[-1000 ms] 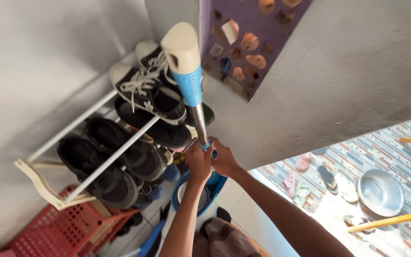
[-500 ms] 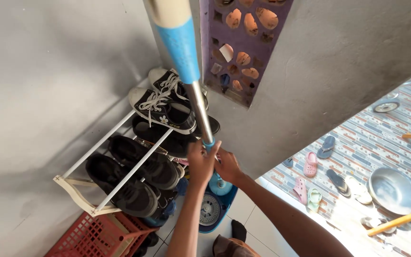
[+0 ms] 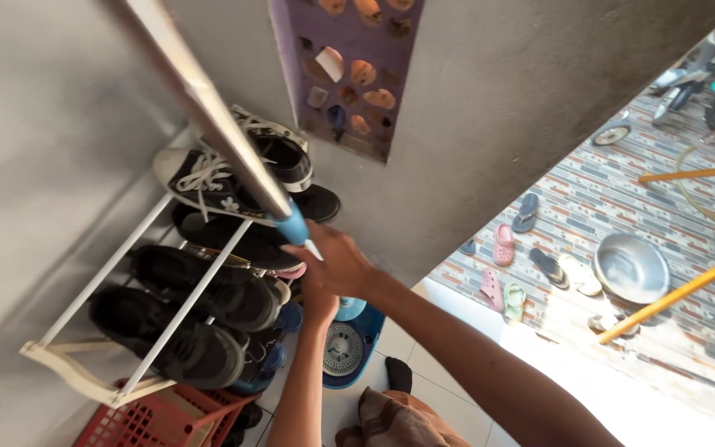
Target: The recorder sweeps the floor and then assembles the handle and head of a spin mop.
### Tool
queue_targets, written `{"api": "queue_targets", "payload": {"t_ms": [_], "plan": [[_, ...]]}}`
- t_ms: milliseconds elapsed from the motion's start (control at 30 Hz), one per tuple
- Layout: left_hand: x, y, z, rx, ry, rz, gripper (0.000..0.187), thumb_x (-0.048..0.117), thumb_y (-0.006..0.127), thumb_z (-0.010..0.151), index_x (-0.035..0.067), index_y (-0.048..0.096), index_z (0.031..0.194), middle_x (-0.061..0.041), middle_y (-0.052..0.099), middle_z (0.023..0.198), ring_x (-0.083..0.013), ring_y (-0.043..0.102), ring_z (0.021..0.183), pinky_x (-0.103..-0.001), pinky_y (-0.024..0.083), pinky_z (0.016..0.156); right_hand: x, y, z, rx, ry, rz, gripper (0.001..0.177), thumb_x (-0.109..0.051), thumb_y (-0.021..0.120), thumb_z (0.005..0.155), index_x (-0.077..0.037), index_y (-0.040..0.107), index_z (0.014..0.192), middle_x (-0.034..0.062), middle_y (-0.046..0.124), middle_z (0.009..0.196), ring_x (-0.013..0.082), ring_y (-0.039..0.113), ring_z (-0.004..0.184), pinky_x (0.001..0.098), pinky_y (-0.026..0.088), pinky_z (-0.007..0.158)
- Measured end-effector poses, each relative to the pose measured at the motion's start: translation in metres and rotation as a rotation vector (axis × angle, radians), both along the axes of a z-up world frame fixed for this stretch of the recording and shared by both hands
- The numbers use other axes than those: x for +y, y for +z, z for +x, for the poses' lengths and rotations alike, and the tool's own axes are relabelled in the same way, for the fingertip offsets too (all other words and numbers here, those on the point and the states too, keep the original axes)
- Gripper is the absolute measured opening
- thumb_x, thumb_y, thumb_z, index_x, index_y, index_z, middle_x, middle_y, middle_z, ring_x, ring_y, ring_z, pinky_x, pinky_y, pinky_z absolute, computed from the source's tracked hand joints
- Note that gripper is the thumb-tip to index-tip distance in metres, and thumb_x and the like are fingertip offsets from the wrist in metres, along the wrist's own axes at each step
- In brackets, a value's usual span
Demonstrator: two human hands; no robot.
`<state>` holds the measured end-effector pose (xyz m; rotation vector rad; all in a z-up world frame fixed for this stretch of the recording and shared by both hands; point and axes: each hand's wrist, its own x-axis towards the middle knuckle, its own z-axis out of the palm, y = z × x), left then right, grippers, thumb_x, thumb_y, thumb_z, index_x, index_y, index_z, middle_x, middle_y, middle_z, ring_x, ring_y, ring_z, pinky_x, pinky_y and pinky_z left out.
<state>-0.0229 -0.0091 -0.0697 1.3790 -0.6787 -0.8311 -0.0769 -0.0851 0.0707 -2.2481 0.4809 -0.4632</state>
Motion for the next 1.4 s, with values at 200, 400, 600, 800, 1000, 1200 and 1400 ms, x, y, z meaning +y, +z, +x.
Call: {"api": "queue_targets", "payload": {"t_ms": [200,400,600,800,1000,1200,1400], "plan": [[-0.009,0.0,0.017,-0.52,0.191,-0.09,0.048,0.016,0.053,0.105,-0.005,0.045,0.147,-0.028,0.061,0.134,-0.0394,0.057,0.125,-0.047,0.046,0.095,-0.017,-0.004,0.015,-0.172,-0.057,0.15,0.053,-0.036,0.053,0.106,-0.001,0.047,0.145,0.0243,0.058,0.14,0.0365,0.059,0.128,0.0454,0.047,0.107],[-0.018,0.049,0.031,-0.499,0.221,0.2,0.035,0.034,0.058,0.104,0.004,0.062,0.121,-0.018,0.074,0.089,-0.0367,0.076,0.081,-0.044,0.055,0.07,-0.048,-0.115,-0.027,-0.148,-0.048,0.356,0.059,-0.02,0.045,0.102,-0.004,0.037,0.158,0.0197,0.044,0.159,0.0345,0.047,0.145,0.0437,0.039,0.117],[-0.032,0.14,0.025,-0.571,0.239,0.272,0.041,0.042,0.055,0.103,0.005,0.064,0.119,-0.015,0.071,0.076,-0.0322,0.073,0.072,-0.043,0.054,0.064,-0.028,-0.149,-0.024,0.131,-0.055,0.214,0.071,-0.011,0.067,0.093,-0.006,0.029,0.153,0.0265,0.05,0.145,0.0419,0.051,0.132,0.048,0.046,0.102],[-0.029,0.129,0.045,-0.514,0.194,0.111,0.041,0.039,0.044,0.108,0.007,0.059,0.128,-0.01,0.07,0.086,-0.0201,0.07,0.076,-0.035,0.054,0.068,-0.024,-0.094,-0.011,-0.072,-0.149,0.187,0.053,-0.009,0.061,0.094,-0.005,0.043,0.144,0.0259,0.07,0.11,0.0403,0.073,0.093,0.0473,0.056,0.08],[0.002,0.002,0.021,-0.209,0.103,-0.002,0.045,0.023,0.043,0.107,0.003,0.047,0.146,-0.019,0.061,0.122,-0.0289,0.06,0.1,-0.044,0.048,0.086,-0.031,-0.044,-0.015,-0.014,-0.007,0.261,0.042,-0.023,0.061,0.101,-0.004,0.045,0.135,0.0157,0.076,0.087,0.0283,0.078,0.081,0.0415,0.058,0.069],[-0.01,-0.028,0.007,-0.438,0.017,0.007,0.043,0.012,0.059,0.101,-0.002,0.048,0.14,-0.023,0.061,0.124,-0.0355,0.061,0.114,-0.049,0.048,0.095,-0.038,-0.036,-0.017,0.058,0.04,0.198,0.056,-0.029,0.065,0.101,-0.005,0.042,0.145,0.0178,0.072,0.087,0.0281,0.075,0.079,0.0412,0.056,0.07],[-0.021,-0.011,0.004,-0.354,0.052,0.155,0.033,0.018,0.05,0.104,-0.001,0.056,0.132,-0.019,0.068,0.105,-0.032,0.067,0.092,-0.044,0.053,0.079,-0.045,-0.03,-0.022,0.098,0.018,0.275,0.057,-0.034,0.066,0.097,-0.008,0.047,0.144,0.0168,0.074,0.105,0.0273,0.075,0.099,0.0422,0.057,0.085]]}}
